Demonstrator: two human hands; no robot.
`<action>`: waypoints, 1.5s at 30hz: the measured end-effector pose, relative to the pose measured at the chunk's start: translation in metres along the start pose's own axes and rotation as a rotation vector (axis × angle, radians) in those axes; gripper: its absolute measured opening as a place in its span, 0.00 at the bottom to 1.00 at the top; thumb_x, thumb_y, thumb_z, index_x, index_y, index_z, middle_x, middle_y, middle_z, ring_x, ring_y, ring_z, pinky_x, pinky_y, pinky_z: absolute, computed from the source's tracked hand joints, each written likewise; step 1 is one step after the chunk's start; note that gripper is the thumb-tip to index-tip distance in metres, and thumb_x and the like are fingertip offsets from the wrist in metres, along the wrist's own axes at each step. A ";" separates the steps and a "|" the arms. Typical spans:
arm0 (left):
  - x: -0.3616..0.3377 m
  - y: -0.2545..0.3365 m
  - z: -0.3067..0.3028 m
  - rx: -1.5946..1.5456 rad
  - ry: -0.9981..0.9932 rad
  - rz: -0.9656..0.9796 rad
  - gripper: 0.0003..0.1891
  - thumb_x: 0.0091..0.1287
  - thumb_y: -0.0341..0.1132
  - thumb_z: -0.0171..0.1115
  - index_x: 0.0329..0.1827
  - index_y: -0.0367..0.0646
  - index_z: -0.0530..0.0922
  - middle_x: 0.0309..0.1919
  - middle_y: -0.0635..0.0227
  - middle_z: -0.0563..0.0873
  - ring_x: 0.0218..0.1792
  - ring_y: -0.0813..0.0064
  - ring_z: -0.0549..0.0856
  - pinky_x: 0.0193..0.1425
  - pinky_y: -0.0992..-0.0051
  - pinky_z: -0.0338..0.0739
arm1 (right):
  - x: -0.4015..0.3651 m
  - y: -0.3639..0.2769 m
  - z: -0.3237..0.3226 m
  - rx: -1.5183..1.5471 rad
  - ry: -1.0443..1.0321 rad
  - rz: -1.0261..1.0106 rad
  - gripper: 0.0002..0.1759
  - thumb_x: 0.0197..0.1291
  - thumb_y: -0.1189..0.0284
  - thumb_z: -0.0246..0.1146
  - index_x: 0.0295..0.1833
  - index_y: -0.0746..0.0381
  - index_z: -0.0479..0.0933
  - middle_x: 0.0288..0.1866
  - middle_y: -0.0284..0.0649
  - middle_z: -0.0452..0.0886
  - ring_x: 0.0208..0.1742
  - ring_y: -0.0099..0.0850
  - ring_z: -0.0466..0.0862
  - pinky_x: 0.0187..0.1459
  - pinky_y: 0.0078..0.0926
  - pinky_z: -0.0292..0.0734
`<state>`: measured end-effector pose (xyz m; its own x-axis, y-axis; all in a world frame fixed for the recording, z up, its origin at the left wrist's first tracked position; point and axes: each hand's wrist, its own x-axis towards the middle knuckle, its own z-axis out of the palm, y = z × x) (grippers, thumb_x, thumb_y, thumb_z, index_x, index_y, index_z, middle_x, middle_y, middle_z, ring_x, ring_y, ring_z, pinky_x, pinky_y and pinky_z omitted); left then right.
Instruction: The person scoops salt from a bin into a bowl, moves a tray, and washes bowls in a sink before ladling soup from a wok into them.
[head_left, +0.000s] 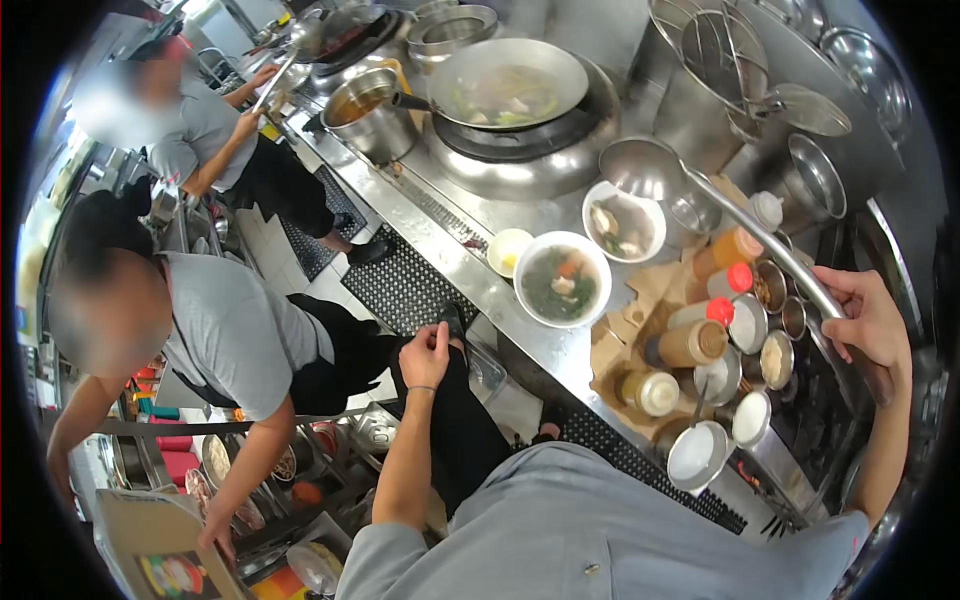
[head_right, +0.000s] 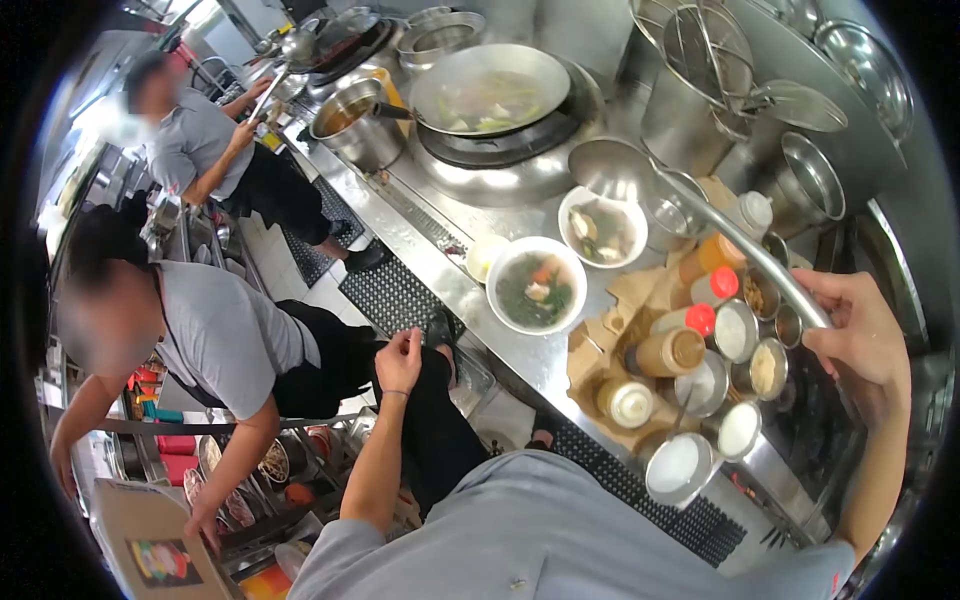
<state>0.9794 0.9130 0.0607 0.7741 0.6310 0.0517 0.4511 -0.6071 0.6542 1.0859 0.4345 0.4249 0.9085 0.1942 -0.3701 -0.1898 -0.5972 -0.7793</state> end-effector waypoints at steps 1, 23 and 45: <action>0.001 0.000 0.000 0.007 0.004 0.000 0.18 0.64 0.51 0.63 0.35 0.44 0.86 0.21 0.59 0.85 0.27 0.58 0.86 0.33 0.64 0.78 | 0.004 -0.006 0.005 0.076 0.052 -0.026 0.36 0.38 0.89 0.56 0.62 0.79 0.70 0.34 0.40 0.80 0.17 0.17 0.72 0.14 0.15 0.63; 0.004 -0.029 -0.020 -0.033 0.037 -0.125 0.17 0.65 0.53 0.61 0.36 0.49 0.86 0.24 0.59 0.86 0.28 0.58 0.87 0.33 0.63 0.80 | 0.420 -0.059 0.150 -0.195 0.061 -0.502 0.27 0.43 0.81 0.57 0.54 0.68 0.78 0.26 0.39 0.81 0.22 0.28 0.79 0.25 0.30 0.73; 0.035 -0.008 0.000 0.003 0.062 -0.126 0.15 0.65 0.49 0.63 0.34 0.48 0.86 0.20 0.65 0.85 0.23 0.63 0.86 0.29 0.66 0.79 | 0.499 -0.039 0.146 0.025 -0.024 -0.403 0.22 0.49 0.83 0.55 0.53 0.73 0.73 0.18 0.35 0.72 0.12 0.23 0.70 0.13 0.26 0.66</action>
<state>1.0026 0.9404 0.0574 0.6819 0.7312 0.0159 0.5448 -0.5224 0.6560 1.4923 0.6688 0.1970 0.9031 0.4272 -0.0433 0.1711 -0.4505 -0.8763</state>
